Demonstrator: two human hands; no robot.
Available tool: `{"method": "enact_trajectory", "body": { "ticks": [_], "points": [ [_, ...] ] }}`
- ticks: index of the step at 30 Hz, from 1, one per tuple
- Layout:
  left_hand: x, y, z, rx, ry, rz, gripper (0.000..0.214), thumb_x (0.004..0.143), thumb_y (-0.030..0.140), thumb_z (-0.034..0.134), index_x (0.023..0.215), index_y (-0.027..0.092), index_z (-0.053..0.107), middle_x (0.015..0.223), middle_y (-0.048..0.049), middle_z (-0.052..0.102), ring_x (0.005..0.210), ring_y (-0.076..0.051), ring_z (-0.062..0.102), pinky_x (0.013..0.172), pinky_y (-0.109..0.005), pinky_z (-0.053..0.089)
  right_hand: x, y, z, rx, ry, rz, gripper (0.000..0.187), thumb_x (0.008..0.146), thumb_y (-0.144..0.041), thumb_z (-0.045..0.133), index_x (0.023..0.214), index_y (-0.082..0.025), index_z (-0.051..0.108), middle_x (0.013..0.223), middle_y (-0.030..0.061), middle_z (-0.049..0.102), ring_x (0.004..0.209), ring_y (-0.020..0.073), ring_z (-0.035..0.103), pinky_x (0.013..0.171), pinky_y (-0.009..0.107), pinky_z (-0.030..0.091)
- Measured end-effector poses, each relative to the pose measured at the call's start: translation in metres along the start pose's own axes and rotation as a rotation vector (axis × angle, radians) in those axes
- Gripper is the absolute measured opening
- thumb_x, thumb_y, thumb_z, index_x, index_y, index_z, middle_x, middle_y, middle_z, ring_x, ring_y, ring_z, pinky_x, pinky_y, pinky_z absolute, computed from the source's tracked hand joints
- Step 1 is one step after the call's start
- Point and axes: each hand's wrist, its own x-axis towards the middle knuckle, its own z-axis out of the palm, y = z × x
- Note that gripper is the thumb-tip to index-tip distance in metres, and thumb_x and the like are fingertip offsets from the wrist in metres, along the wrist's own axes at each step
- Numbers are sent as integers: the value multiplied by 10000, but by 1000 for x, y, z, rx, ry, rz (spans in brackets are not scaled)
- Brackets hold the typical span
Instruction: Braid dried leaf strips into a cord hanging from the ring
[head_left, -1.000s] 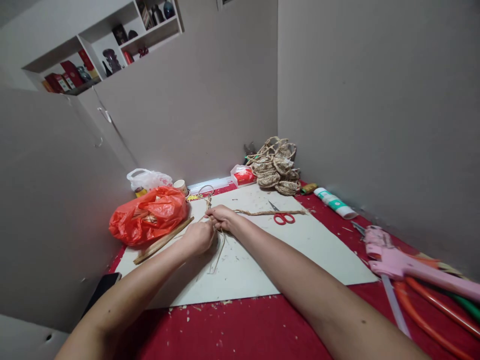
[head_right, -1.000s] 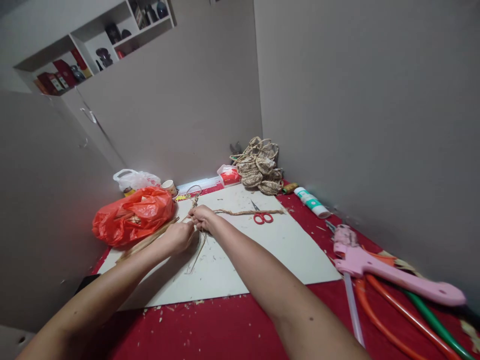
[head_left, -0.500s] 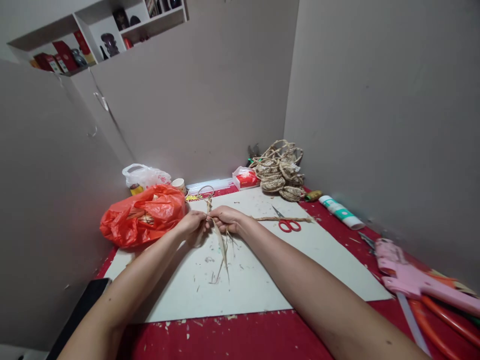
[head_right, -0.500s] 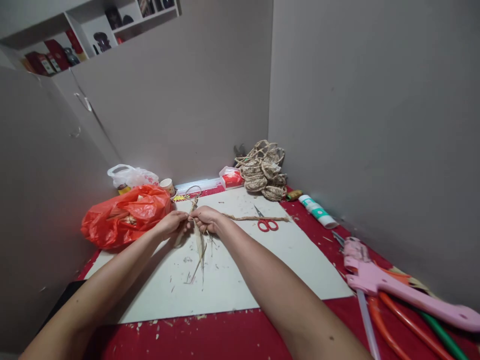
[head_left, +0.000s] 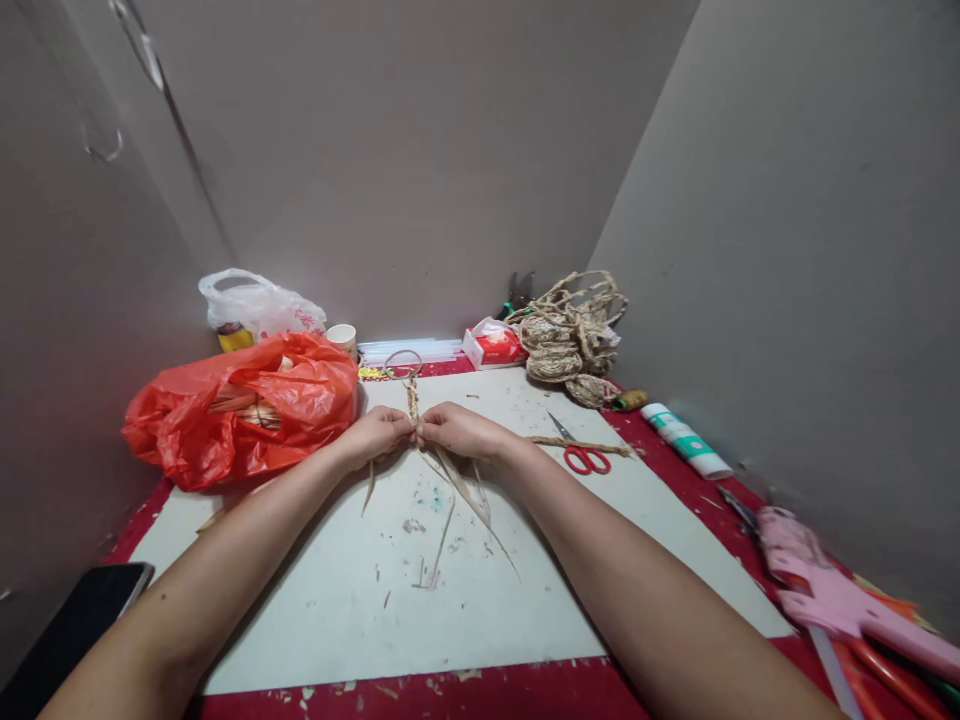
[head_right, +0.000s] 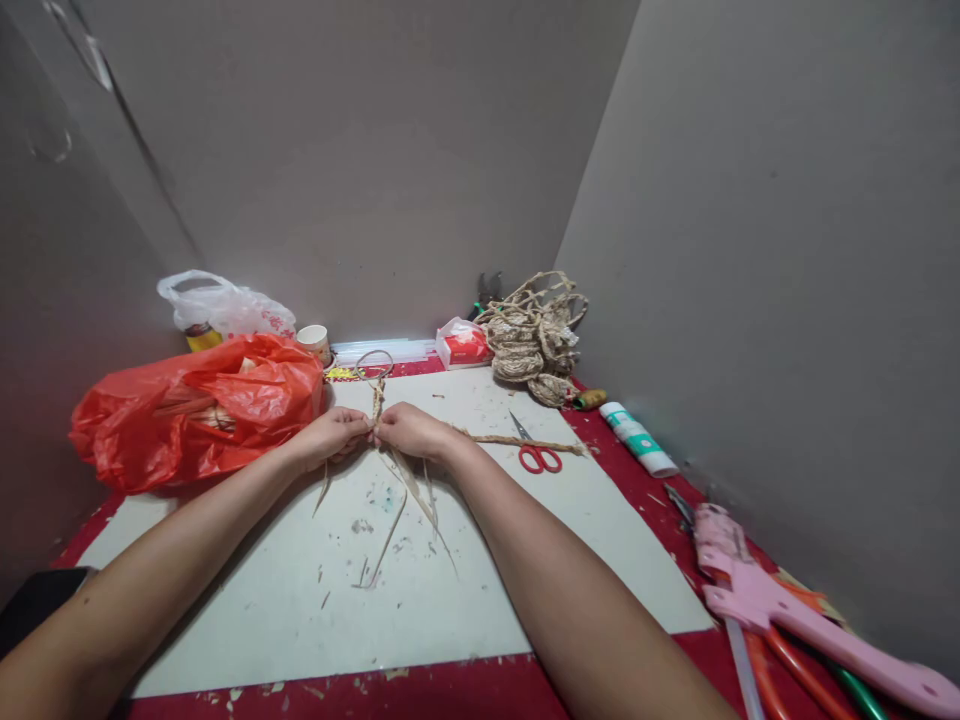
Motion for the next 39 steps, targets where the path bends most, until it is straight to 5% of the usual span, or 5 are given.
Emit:
{"method": "enact_trajectory", "body": {
  "ticks": [9,25,31,36,39],
  "points": [
    [-1,-5,0,-31,40,12,228,783,276,530,596,156,478,370,81,291,310,-32,186,358,-218,95,-6,-6,-9,-268,80,-28,200,732,-251,471,611,-134,578,507,-39,392,501,89,327,487,223,256],
    [-2,-14,1,-325,50,26,311,740,292,578,529,174,382,363,90,262,316,-31,184,364,-216,84,-20,-26,46,-748,273,2,272,834,-244,422,769,-151,668,794,152,679,671,208,587,588,281,332],
    [-1,-15,-1,-391,-1,31,174,698,236,617,595,137,518,359,91,281,324,-28,173,374,-210,81,-32,-37,24,-332,-136,-21,341,837,-401,465,626,-160,583,506,34,580,456,125,487,480,233,328],
    [-1,-15,-4,-429,-68,34,176,715,275,614,644,137,532,376,109,231,331,-23,138,380,-202,67,-17,-22,2,-119,391,-43,381,788,-506,503,649,-153,539,524,8,524,487,113,464,468,220,336],
    [-3,-14,-3,-400,-60,52,178,730,259,581,620,148,495,378,99,265,326,-25,152,376,-202,73,-5,-6,10,9,241,54,408,803,-532,442,649,-160,502,506,-13,486,415,87,386,400,216,267]
  ]
}}
